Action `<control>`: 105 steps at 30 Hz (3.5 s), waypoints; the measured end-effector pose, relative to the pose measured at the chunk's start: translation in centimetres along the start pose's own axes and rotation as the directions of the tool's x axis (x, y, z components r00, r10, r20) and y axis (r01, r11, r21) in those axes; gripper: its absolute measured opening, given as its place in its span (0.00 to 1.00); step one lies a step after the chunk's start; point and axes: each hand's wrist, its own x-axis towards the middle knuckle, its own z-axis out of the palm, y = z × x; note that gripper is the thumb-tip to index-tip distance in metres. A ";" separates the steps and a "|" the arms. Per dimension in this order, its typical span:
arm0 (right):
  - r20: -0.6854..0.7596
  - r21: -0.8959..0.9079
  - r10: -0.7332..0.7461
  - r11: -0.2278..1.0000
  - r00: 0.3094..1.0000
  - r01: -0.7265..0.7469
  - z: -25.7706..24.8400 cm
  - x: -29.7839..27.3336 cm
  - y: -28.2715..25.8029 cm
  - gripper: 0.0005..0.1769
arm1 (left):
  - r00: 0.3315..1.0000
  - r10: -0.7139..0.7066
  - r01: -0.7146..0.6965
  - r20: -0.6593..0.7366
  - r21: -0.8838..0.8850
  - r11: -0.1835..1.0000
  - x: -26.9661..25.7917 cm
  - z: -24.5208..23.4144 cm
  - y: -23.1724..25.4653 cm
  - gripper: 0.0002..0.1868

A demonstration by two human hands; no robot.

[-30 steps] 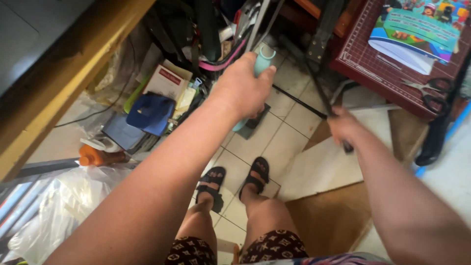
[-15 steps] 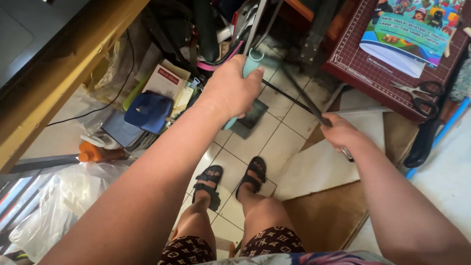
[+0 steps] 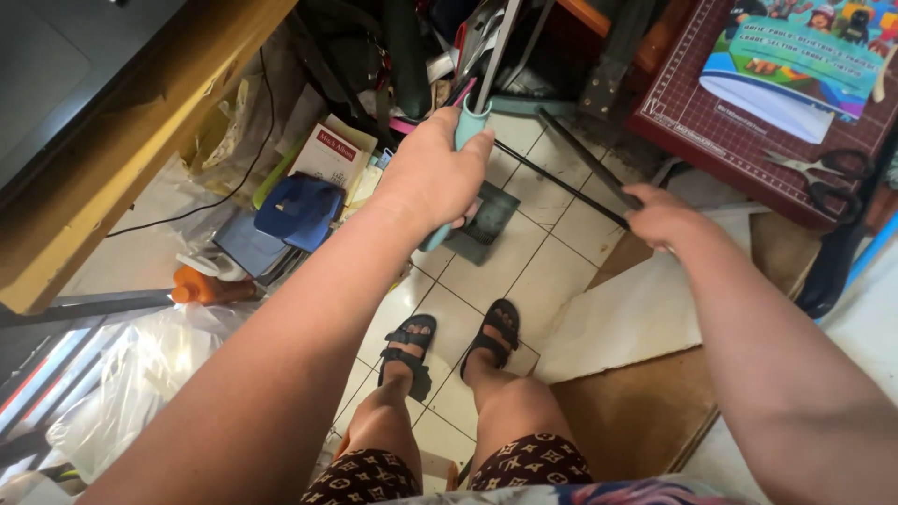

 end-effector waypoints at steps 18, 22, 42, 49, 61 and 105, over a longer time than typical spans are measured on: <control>0.032 0.047 0.048 0.998 0.998 -0.050 1.3 -1.9 3.4 0.35 | 0.998 -0.001 0.002 -0.060 0.025 1.000 -0.9 0.1 -0.9 0.23; 0.019 0.168 0.095 0.981 0.995 -0.097 0.5 0.0 3.3 0.38 | 0.999 -0.003 0.004 -0.050 0.020 1.000 -1.0 0.4 -0.7 0.23; -0.061 0.047 -0.017 0.999 0.998 0.020 3.6 8.2 6.8 0.36 | 0.993 0.044 -0.034 -0.111 0.089 0.995 -1.3 0.8 -1.4 0.22; 0.187 0.079 0.004 0.997 0.982 -0.019 4.0 0.2 5.5 0.42 | 0.995 0.026 -0.018 -0.094 0.087 0.996 -2.1 0.6 -1.1 0.23; 0.321 0.682 0.022 0.689 0.947 -0.247 7.7 -16.8 8.0 0.32 | 0.999 -0.024 0.022 0.037 0.068 0.997 -5.7 -0.1 -2.2 0.21; 0.595 0.802 0.010 0.063 0.804 -0.594 20.6 -16.7 0.0 0.25 | 0.979 -0.040 -0.047 0.202 0.405 0.913 -9.1 0.2 -5.6 0.33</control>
